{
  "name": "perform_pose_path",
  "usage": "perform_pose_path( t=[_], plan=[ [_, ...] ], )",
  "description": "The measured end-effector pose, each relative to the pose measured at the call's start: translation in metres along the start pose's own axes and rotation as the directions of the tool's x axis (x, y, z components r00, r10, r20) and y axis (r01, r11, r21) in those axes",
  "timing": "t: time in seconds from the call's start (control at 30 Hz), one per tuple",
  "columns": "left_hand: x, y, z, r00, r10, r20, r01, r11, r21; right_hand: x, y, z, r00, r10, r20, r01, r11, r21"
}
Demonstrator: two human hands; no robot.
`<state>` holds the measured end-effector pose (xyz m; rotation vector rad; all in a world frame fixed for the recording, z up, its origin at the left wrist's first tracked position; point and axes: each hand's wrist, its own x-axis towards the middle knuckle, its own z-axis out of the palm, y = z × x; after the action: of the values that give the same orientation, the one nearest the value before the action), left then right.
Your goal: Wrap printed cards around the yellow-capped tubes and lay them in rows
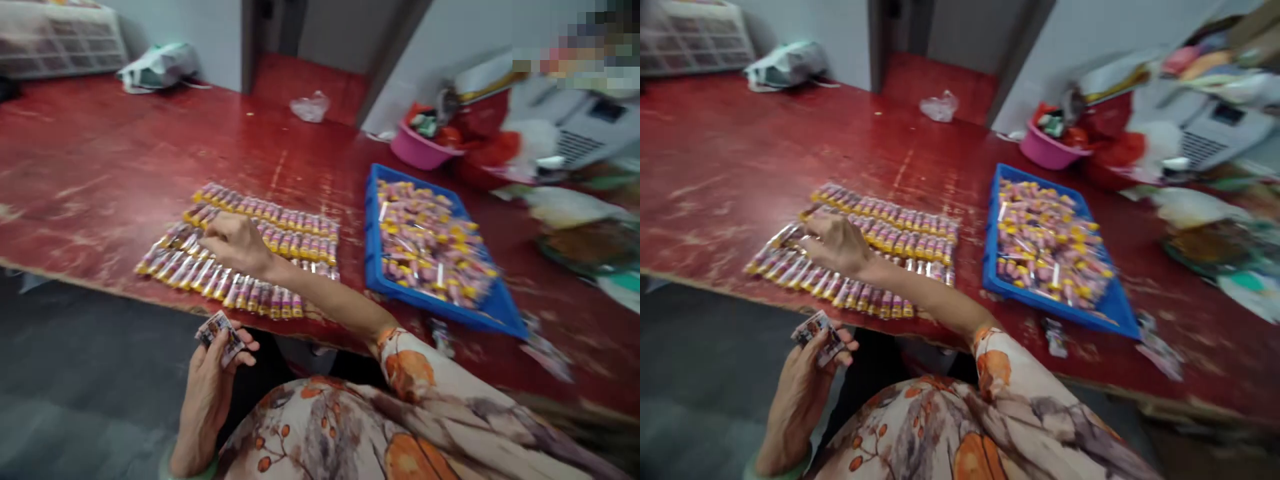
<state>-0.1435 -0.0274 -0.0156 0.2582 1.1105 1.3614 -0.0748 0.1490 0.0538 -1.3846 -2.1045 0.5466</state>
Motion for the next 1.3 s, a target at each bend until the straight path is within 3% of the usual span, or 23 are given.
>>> perform_pose_path(
  t=[0.07, 0.1, 0.17, 0.2, 0.27, 0.37, 0.47, 0.63, 0.7, 0.77, 0.83, 0.87, 0.93, 0.97, 1.07, 1.17, 1.3],
  plan=[
    [0.001, -0.006, 0.012, 0.996, -0.065, 0.054, 0.062, 0.996, 0.061, -0.04, 0.041, -0.049, 0.976, -0.214, -0.042, 0.206, 0.967, -0.148],
    [0.001, -0.01, 0.019, 0.993, -0.095, 0.072, 0.089, 0.992, 0.084, -0.06, 0.067, -0.077, 0.975, -0.193, -0.108, 0.168, 0.963, -0.211],
    [0.0, -0.019, 0.035, 0.985, -0.143, 0.101, 0.132, 0.985, 0.108, -0.095, 0.127, -0.132, 0.968, -0.082, -0.236, 0.003, 0.948, -0.32],
    [0.0, -0.024, 0.043, 0.98, -0.165, 0.114, 0.153, 0.982, 0.111, -0.108, 0.158, -0.157, 0.961, 0.045, -0.274, -0.18, 0.852, -0.491],
    [0.0, -0.032, 0.06, 0.967, -0.207, 0.15, 0.19, 0.975, 0.117, -0.126, 0.212, -0.194, 0.943, 0.173, -0.284, -0.308, 0.777, -0.549],
    [-0.003, -0.042, 0.083, 0.947, -0.22, 0.235, 0.188, 0.971, 0.15, -0.138, 0.266, -0.215, 0.944, 0.259, -0.203, -0.329, 0.756, -0.566],
    [-0.009, -0.048, 0.101, 0.943, -0.155, 0.293, 0.121, 0.984, 0.131, -0.14, 0.285, -0.213, 0.945, 0.283, -0.162, -0.325, 0.779, -0.536],
    [-0.016, -0.053, 0.113, 0.959, -0.084, 0.271, 0.059, 0.993, 0.102, -0.155, 0.278, -0.214, 0.949, 0.219, -0.228, -0.298, 0.864, -0.407],
    [-0.015, -0.056, 0.114, 0.969, -0.058, 0.239, 0.036, 0.995, 0.097, -0.171, 0.261, -0.21, 0.925, 0.186, -0.331, -0.264, 0.941, -0.21],
    [-0.013, -0.059, 0.117, 0.975, -0.034, 0.217, 0.02, 0.998, 0.067, -0.192, 0.232, -0.194, 0.885, 0.212, -0.415, -0.156, 0.974, 0.165],
    [-0.012, -0.062, 0.12, 0.976, -0.035, 0.217, 0.027, 0.999, 0.038, -0.212, 0.194, -0.168, 0.91, 0.223, -0.349, -0.074, 0.917, 0.392],
    [-0.012, -0.063, 0.121, 0.974, -0.045, 0.224, 0.039, 0.999, 0.031, -0.219, 0.175, -0.153, 0.923, 0.268, -0.277, -0.033, 0.771, 0.635],
    [-0.012, -0.064, 0.123, 0.97, -0.077, 0.23, 0.069, 0.997, 0.042, -0.225, 0.141, -0.123, 0.924, 0.357, -0.139, -0.088, 0.551, 0.83],
    [-0.013, -0.064, 0.123, 0.97, -0.093, 0.227, 0.083, 0.995, 0.054, -0.224, 0.129, -0.11, 0.915, 0.392, -0.097, -0.126, 0.506, 0.853],
    [-0.012, -0.064, 0.12, 0.966, -0.133, 0.222, 0.114, 0.989, 0.098, -0.21, 0.113, -0.085, 0.894, 0.443, -0.061, -0.235, 0.582, 0.779],
    [-0.01, -0.065, 0.113, 0.962, -0.139, 0.236, 0.117, 0.988, 0.104, -0.191, 0.113, -0.074, 0.906, 0.421, -0.036, -0.26, 0.622, 0.739],
    [-0.005, -0.067, 0.103, 0.968, -0.095, 0.233, 0.083, 0.995, 0.061, -0.178, 0.112, -0.068, 0.923, 0.382, 0.045, -0.282, 0.594, 0.753]
  ],
)
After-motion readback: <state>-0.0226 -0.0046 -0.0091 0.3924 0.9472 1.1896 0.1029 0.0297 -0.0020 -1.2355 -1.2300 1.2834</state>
